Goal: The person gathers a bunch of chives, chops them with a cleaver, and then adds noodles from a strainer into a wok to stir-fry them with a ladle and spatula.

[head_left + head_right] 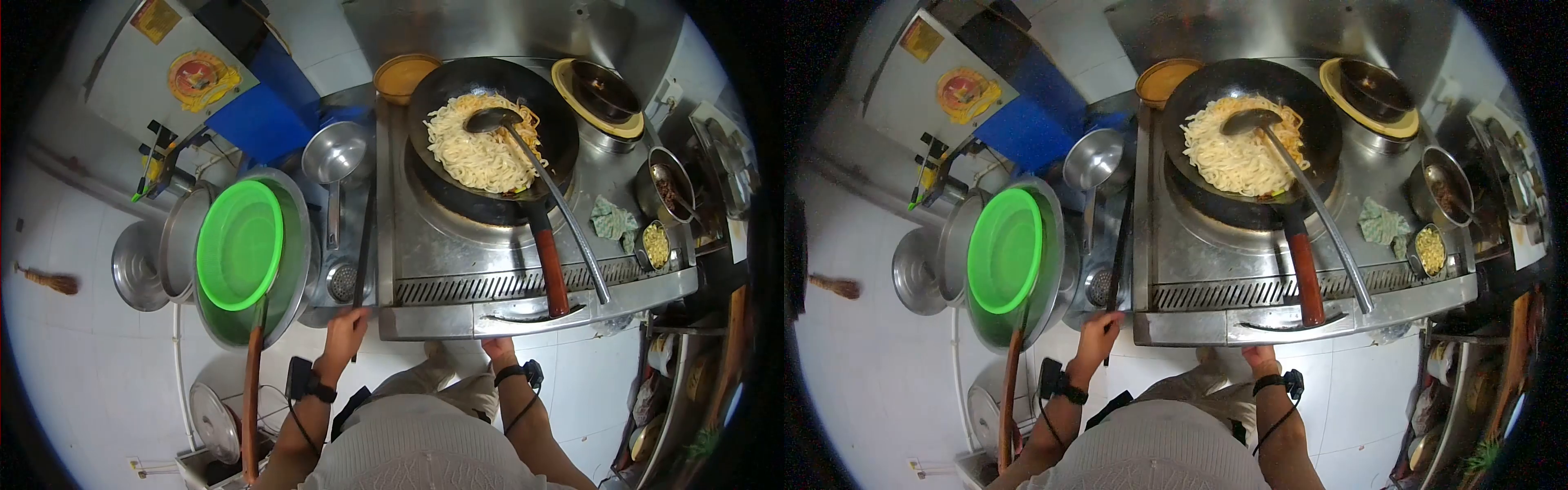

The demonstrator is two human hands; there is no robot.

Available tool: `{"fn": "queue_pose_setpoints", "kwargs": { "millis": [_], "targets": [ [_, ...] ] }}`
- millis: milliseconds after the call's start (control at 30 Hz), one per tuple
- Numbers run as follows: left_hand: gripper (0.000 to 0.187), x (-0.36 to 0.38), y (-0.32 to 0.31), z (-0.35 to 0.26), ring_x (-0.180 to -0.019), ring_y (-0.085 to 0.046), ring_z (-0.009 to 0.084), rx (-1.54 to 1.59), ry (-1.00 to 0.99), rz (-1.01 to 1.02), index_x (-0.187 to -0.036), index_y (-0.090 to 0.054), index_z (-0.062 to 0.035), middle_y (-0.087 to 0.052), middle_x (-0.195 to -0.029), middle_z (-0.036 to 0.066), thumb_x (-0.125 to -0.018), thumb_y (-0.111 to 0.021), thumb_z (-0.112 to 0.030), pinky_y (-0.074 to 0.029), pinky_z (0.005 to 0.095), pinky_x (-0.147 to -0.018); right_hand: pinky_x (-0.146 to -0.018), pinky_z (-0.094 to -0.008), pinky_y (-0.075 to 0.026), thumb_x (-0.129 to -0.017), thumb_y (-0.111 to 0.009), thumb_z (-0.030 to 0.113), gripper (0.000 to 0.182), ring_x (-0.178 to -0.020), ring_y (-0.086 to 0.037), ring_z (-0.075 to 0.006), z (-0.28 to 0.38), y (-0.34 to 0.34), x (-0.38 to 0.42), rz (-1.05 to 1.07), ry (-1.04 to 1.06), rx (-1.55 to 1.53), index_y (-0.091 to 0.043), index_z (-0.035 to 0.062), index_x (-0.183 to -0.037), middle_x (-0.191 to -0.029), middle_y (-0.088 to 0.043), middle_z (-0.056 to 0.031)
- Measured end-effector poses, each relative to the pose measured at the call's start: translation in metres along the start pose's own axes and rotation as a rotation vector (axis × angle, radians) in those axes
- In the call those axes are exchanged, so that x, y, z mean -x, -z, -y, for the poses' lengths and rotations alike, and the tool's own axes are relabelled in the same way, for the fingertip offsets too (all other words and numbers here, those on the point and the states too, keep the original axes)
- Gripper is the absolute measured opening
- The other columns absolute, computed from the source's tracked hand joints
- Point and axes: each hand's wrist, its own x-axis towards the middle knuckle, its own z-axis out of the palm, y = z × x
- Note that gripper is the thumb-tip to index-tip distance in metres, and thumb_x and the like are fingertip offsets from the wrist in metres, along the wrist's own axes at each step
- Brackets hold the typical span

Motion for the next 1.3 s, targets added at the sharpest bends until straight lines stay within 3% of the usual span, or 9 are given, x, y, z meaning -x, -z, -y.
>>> {"fn": "queue_pose_setpoints", "kwargs": {
  "millis": [267,300,333,433,533,600,700,867,1300],
  "targets": [
    [0.022,-0.109,-0.019,-0.006,-0.079,-0.053,0.0369,-0.253,-0.075,-0.143,-0.092,-0.057,-0.0036,-0.054,-0.082,0.021,-0.074,-0.045,-0.003,-0.043,0.0417,-0.070,-0.045,-0.0229,-0.044,-0.077,-0.052,0.009,0.007,-0.059,-0.055,-0.0141,-0.004,-0.040,0.032,-0.063,0.039,0.011,-0.053,0.0080,-0.083,-0.073,-0.057,-0.0036],
    [0.024,-0.112,-0.019,-0.005,-0.085,-0.051,0.0370,-0.328,-0.086,-0.137,-0.095,-0.056,-0.0042,-0.055,-0.086,0.021,-0.073,-0.046,-0.003,-0.041,0.0418,-0.075,-0.045,-0.0247,-0.044,-0.081,-0.048,0.014,0.007,-0.059,-0.053,-0.0138,-0.001,0.022,0.004,0.116,0.257,0.697,-0.053,0.0086,-0.083,-0.075,-0.057,-0.0032],
    [0.026,-0.118,-0.018,-0.004,-0.091,-0.049,0.0371,-0.390,-0.112,-0.128,-0.097,-0.055,-0.0047,-0.056,-0.090,0.021,-0.073,-0.047,-0.003,-0.039,0.0418,-0.080,-0.045,-0.0231,-0.042,-0.079,-0.053,0.018,0.012,-0.055,-0.050,-0.0114,-0.014,0.057,-0.048,-0.073,-0.010,0.013,-0.053,0.0088,-0.087,-0.071,-0.056,-0.0010],
    [0.028,-0.125,-0.038,0.013,-0.096,-0.045,0.0388,-0.338,-0.040,-0.108,-0.098,-0.055,-0.0028,-0.047,-0.102,0.024,-0.070,-0.050,-0.004,-0.036,0.0409,-0.084,-0.058,-0.0249,-0.047,-0.081,-0.049,0.020,0.016,-0.063,-0.054,-0.0156,0.015,0.020,0.012,0.291,-0.282,0.090,-0.053,0.0067,-0.089,-0.075,-0.056,-0.0042],
    [0.033,-0.112,-0.026,-0.020,-0.101,-0.042,0.0384,-0.339,-0.098,-0.151,-0.100,-0.053,-0.0031,-0.043,-0.111,0.023,-0.067,-0.055,-0.006,-0.035,0.0415,-0.086,-0.068,-0.0267,-0.046,-0.083,-0.049,0.026,0.026,-0.081,-0.057,-0.0149,0.036,-0.037,0.107,0.189,-0.195,0.920,-0.053,0.0029,-0.096,-0.085,-0.059,-0.0070],
    [0.036,-0.100,-0.017,-0.031,-0.104,-0.040,0.0381,-0.342,-0.096,-0.139,-0.101,-0.053,-0.0031,-0.042,-0.114,0.022,-0.066,-0.058,-0.007,-0.035,0.0423,-0.087,-0.066,-0.0242,-0.045,-0.081,-0.053,0.031,0.031,-0.079,-0.057,-0.0132,0.062,-0.077,0.173,0.440,-0.205,1.216,-0.053,0.0043,-0.097,-0.086,-0.059,-0.0059],
    [0.039,-0.086,-0.014,-0.030,-0.110,-0.037,0.0370,-0.314,-0.079,-0.149,-0.105,-0.050,-0.0034,-0.037,-0.120,0.022,-0.067,-0.058,-0.006,-0.032,0.0434,-0.091,-0.063,-0.0218,-0.046,-0.080,-0.054,0.016,0.023,-0.074,-0.057,-0.0122,0.111,-0.108,0.233,0.405,-0.131,1.247,-0.053,0.0028,-0.099,-0.084,-0.060,-0.0062],
    [0.034,-0.067,-0.022,-0.008,-0.107,-0.038,0.0347,-0.109,-0.119,-0.261,-0.097,-0.053,-0.0036,-0.041,-0.115,0.020,-0.064,-0.058,-0.003,-0.030,0.0428,-0.090,-0.070,-0.0235,-0.044,-0.082,-0.050,0.013,0.019,-0.076,-0.056,-0.0133,0.200,-0.152,0.251,-0.184,0.656,1.064,-0.052,0.0015,-0.098,-0.083,-0.058,-0.0043],
    [0.019,0.006,-0.036,-0.113,-0.102,-0.045,0.0306,0.190,0.118,-0.141,-0.085,-0.054,-0.0016,-0.051,-0.103,0.015,-0.067,-0.049,0.004,-0.034,0.0383,-0.088,-0.094,-0.0405,-0.027,-0.077,-0.052,0.027,0.054,-0.114,-0.031,-0.0396,0.325,-0.190,0.010,-0.878,1.134,1.833,-0.037,-0.0102,-0.113,-0.119,-0.034,-0.0310]
  ]
}}
